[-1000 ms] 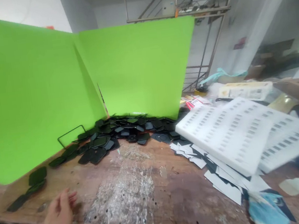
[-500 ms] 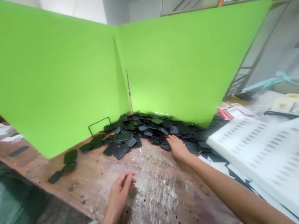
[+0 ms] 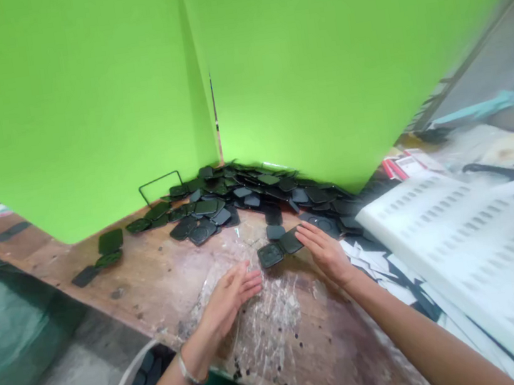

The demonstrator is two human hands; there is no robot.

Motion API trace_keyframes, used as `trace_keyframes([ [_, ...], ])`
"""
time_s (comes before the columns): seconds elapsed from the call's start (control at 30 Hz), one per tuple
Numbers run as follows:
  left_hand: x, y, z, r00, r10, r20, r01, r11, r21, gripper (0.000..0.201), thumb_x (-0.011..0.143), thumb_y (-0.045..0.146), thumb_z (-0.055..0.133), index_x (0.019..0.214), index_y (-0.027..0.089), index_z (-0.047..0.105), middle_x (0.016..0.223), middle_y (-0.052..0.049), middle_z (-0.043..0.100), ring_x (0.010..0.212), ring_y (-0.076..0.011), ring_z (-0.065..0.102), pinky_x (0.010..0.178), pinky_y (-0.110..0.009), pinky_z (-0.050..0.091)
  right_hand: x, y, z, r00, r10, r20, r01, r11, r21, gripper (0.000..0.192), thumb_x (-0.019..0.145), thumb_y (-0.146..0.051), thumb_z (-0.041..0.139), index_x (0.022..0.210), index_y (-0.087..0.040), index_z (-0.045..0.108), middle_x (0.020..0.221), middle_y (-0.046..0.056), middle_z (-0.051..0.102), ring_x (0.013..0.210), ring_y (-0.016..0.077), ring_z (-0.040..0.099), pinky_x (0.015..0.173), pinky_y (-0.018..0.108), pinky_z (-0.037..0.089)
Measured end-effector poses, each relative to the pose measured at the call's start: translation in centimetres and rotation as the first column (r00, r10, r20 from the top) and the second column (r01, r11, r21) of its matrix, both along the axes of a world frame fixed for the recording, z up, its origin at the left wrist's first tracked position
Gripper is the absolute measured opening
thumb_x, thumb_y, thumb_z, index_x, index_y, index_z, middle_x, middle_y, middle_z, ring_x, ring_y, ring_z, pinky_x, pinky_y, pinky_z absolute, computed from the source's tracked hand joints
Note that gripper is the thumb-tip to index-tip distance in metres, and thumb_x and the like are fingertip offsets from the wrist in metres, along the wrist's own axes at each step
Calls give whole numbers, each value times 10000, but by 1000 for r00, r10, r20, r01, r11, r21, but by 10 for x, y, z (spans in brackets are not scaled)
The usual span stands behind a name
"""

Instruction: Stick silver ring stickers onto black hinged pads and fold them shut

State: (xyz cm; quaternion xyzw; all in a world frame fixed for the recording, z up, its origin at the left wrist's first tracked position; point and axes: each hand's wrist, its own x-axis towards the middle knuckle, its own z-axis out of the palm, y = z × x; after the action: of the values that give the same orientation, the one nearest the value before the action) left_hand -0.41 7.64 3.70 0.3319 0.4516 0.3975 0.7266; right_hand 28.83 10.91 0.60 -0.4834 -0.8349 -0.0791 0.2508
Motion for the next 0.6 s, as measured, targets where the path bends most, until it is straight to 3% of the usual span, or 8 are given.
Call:
trace_keyframes([
  [0.07,12,-6,4,988,-106,114,114,991,-64,530,738,484,802,1091,124,639,1064,-154,706,949,-245,694,897,-390,542,-8,-26,7,980,179,-85,-165,975,146,505,969,-61,398,1447,-195,490,1387,112,597,1414,235,411,1115,460,450],
  [0.13,21,-14,6,961,-208,181,224,972,-73,498,686,388,859,1045,104,661,1008,-143,711,871,-228,697,837,-365,550,-18,-49,15,955,264,-136,-238,954,181,580,966,-51,391,1517,-232,378,1439,103,550,1421,237,398,1119,471,448],
  [0.23,28,-27,7,964,-212,158,219,975,-28,447,656,315,876,987,91,675,897,-108,716,746,-178,681,746,-299,531,-29,-72,20,946,134,-296,-98,986,132,616,960,-53,388,1527,-292,353,1501,78,480,1385,221,453,1124,445,447],
  [0.3,30,-34,6,979,-178,102,179,984,9,416,678,334,857,969,101,672,843,-79,713,688,-154,668,698,-266,510,-32,-78,18,879,-20,-477,40,999,31,596,959,-88,415,1512,-306,377,1497,80,485,1322,218,530,1099,434,471],
  [0.4,30,-42,6,985,-162,61,161,987,17,415,669,344,858,955,109,670,810,-55,702,666,-151,662,671,-260,502,-31,-79,17,671,-202,-713,17,966,-258,508,945,-198,465,1451,-245,465,1416,117,564,1213,236,619,1030,451,513],
  [0.53,33,-48,9,984,-168,60,168,986,6,419,669,328,861,963,98,671,848,-69,701,693,-158,662,694,-282,528,-33,-80,25,301,-505,-809,-225,787,-574,427,885,-419,562,1234,-183,633,1108,114,724,941,238,704,811,407,597],
  [0.6,34,-51,11,982,-180,64,181,983,-15,415,684,312,855,983,90,672,871,-85,705,735,-168,670,716,-289,544,-38,-82,29,202,-588,-783,-314,719,-620,427,841,-493,602,1116,-176,680,953,81,738,740,199,684,642,342,592],
])
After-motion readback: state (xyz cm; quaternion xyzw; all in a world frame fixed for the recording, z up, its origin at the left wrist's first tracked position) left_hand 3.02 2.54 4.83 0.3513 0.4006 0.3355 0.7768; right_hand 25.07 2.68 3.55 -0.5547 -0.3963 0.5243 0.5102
